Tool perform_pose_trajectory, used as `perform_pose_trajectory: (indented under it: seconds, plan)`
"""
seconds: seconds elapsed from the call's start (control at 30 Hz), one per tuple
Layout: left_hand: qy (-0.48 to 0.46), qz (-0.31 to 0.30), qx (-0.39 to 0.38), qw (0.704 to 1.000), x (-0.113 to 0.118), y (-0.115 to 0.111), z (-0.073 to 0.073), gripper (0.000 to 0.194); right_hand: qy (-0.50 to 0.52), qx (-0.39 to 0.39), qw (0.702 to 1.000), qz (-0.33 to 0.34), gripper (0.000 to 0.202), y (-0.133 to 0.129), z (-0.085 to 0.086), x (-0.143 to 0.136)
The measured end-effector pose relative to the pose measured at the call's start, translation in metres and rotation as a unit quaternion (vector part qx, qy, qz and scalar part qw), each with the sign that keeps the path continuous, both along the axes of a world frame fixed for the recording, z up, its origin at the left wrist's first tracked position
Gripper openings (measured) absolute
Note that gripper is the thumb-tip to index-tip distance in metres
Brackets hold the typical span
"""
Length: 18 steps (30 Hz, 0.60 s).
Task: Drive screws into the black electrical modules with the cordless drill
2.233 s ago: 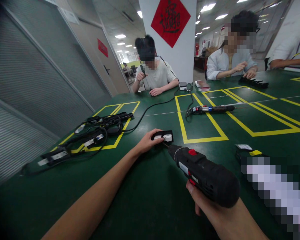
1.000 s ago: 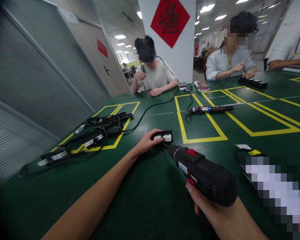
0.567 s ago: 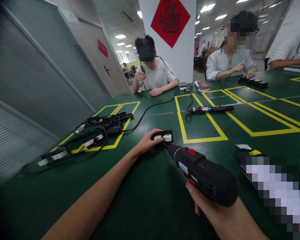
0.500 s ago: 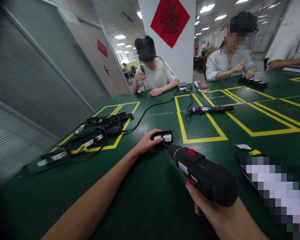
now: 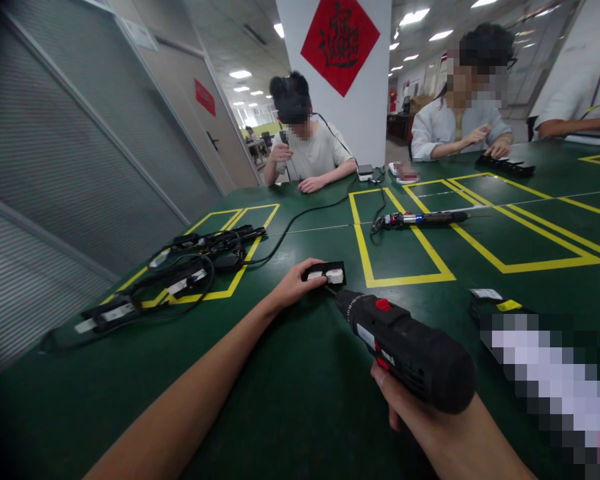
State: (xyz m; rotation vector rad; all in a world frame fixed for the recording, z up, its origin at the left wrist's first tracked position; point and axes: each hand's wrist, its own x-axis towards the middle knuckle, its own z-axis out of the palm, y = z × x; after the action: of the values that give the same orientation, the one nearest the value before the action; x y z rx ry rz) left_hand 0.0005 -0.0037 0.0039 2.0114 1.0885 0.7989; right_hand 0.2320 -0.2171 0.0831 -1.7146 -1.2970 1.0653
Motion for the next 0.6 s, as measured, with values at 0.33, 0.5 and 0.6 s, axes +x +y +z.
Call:
perform_pose_trajectory:
  seconds: [0.33,0.5,0.6]
  plan:
    - [0.005,-0.004,0.001,1.000,-0.0002,-0.0003,0.0003,0.048,-0.042,-0.021,0.999,0.016,0.044,0.0022,-0.0021,0.0043]
    - [0.007,-0.002,0.000,1.000,0.0004,-0.0006,0.0016,0.048,-0.060,-0.017,0.998,0.029,0.045,0.0017,-0.0024,0.0044]
    - [0.007,-0.004,-0.003,1.000,0.0004,-0.0007,0.0020,0.048,-0.040,-0.003,0.997,0.061,0.045,0.0047,-0.0035,0.0076]
